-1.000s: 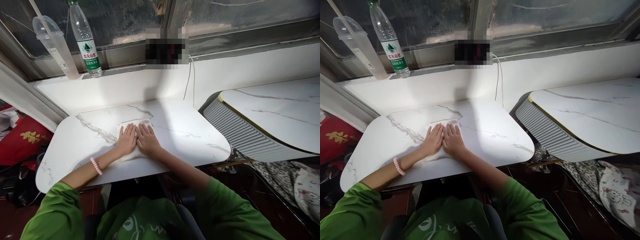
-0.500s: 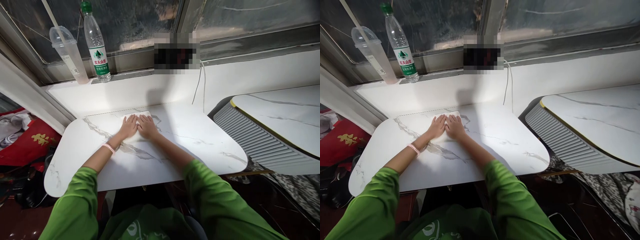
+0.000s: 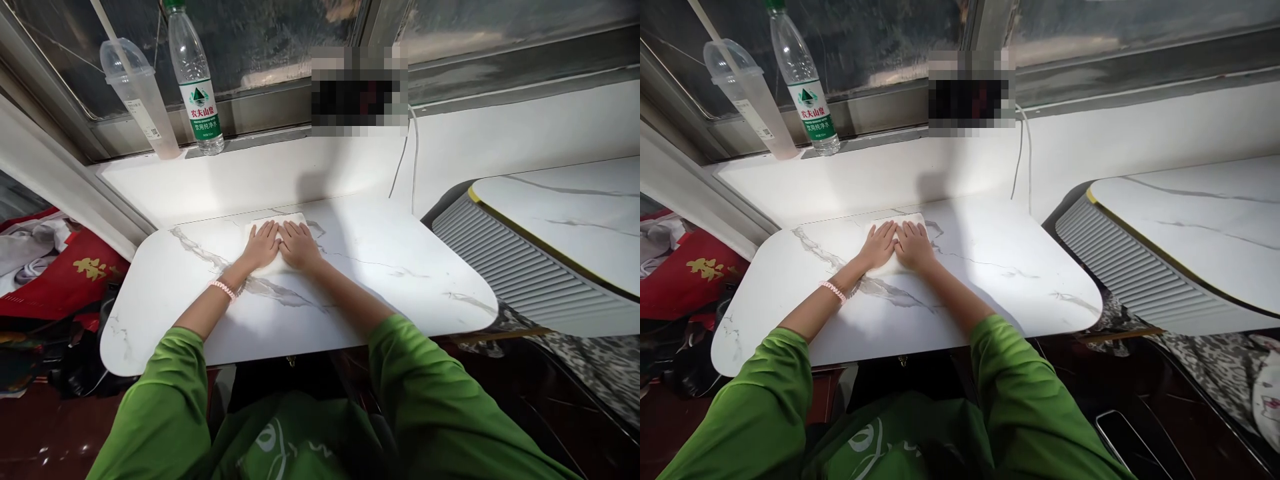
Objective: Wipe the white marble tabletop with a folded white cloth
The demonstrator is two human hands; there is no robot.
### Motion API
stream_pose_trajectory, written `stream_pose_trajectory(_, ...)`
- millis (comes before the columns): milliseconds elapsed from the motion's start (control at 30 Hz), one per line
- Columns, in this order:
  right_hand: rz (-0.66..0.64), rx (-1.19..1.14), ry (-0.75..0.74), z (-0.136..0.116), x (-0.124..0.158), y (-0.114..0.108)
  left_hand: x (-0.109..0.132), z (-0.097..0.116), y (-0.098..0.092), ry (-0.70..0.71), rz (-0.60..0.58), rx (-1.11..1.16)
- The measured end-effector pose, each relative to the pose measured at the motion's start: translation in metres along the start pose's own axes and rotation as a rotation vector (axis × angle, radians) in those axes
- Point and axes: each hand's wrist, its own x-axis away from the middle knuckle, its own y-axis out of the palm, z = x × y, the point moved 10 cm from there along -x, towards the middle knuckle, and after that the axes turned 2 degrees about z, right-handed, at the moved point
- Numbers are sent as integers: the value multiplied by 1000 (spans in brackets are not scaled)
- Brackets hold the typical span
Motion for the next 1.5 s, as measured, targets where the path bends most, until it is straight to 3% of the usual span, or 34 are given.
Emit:
stream_pose_trajectory(633,-32,26,14,-7,6,-3,6,2,1,-7,5,48)
stream_pose_trajectory(733,-15,53,20,-26,39,-7,42,13,-1,51,13,44)
stream_pose_trajectory(900,76,44,-149,-101,126,-22,155,29,-13,156,82,24)
stream_pose_trajectory(1000,99,1,-220,-126,143,-25,190,22,-17,196,95,16)
stream_pose_trajectory(1100,55,-32,-265,-124,105,-14,163,-7,-14,184,73,28)
stream_pose_trajectory(1267,24,-27,-182,-84,-10,14,50,-69,-4,81,-19,11)
stream_pose_trajectory(1333,20,-13,-149,-72,-44,22,17,-84,-3,48,-34,0)
stream_pose_trajectory(1400,20,-7,-158,-68,-61,27,0,-93,-3,28,-33,-4)
stream_pose_trajectory(1500,29,7,-173,-67,-64,30,-1,-95,-1,30,-10,-4)
